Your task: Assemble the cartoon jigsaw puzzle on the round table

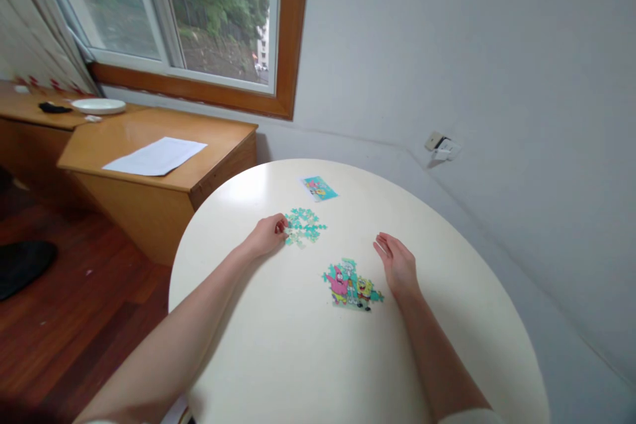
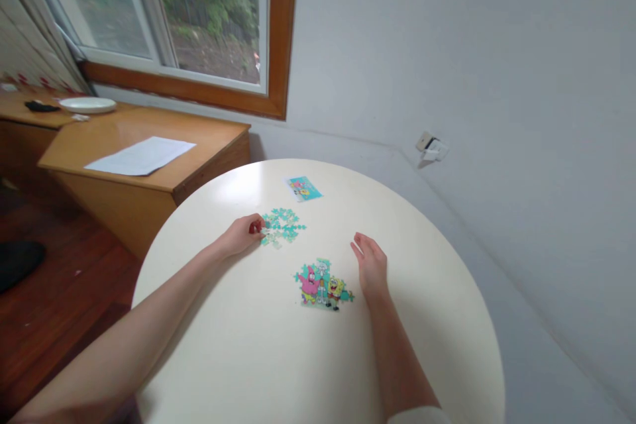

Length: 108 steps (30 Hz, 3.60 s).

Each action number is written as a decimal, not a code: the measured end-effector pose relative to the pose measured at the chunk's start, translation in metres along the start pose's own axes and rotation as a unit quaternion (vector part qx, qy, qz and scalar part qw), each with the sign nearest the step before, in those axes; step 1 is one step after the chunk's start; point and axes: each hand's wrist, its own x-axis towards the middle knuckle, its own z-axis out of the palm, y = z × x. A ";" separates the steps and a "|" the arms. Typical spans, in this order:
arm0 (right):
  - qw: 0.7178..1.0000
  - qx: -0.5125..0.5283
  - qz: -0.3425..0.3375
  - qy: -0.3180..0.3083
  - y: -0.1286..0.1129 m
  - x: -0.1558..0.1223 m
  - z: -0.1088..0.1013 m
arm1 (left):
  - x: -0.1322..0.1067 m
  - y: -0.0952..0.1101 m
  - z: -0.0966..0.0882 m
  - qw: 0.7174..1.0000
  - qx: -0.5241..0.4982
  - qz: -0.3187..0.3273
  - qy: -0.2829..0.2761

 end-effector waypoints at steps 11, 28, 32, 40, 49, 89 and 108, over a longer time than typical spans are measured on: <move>0.997 -0.052 -0.034 -0.039 0.008 0.001 -0.002 | 0.000 0.010 -0.002 0.985 -0.145 -0.023 0.089; 0.981 -0.185 -0.039 -0.054 -0.002 -0.008 0.007 | -0.010 0.063 0.047 0.912 -0.401 -0.072 0.037; 0.971 -0.227 -0.049 -0.056 -0.004 -0.009 0.008 | -0.013 0.070 0.042 0.921 -0.386 -0.051 0.021; 0.966 -0.247 -0.048 -0.057 -0.004 -0.010 0.007 | -0.017 0.079 0.041 0.905 -0.409 -0.097 -0.059; 0.964 -0.255 -0.054 -0.061 -0.006 -0.010 0.008 | -0.020 0.080 0.042 0.911 -0.395 -0.093 -0.076; 0.821 -0.425 -0.195 -0.326 -0.019 -0.027 0.013 | -0.026 0.090 0.022 0.919 -0.310 -0.057 -0.237; 0.817 -0.435 -0.203 -0.320 -0.011 -0.022 0.010 | -0.035 0.088 0.032 0.933 -0.191 -0.039 -0.301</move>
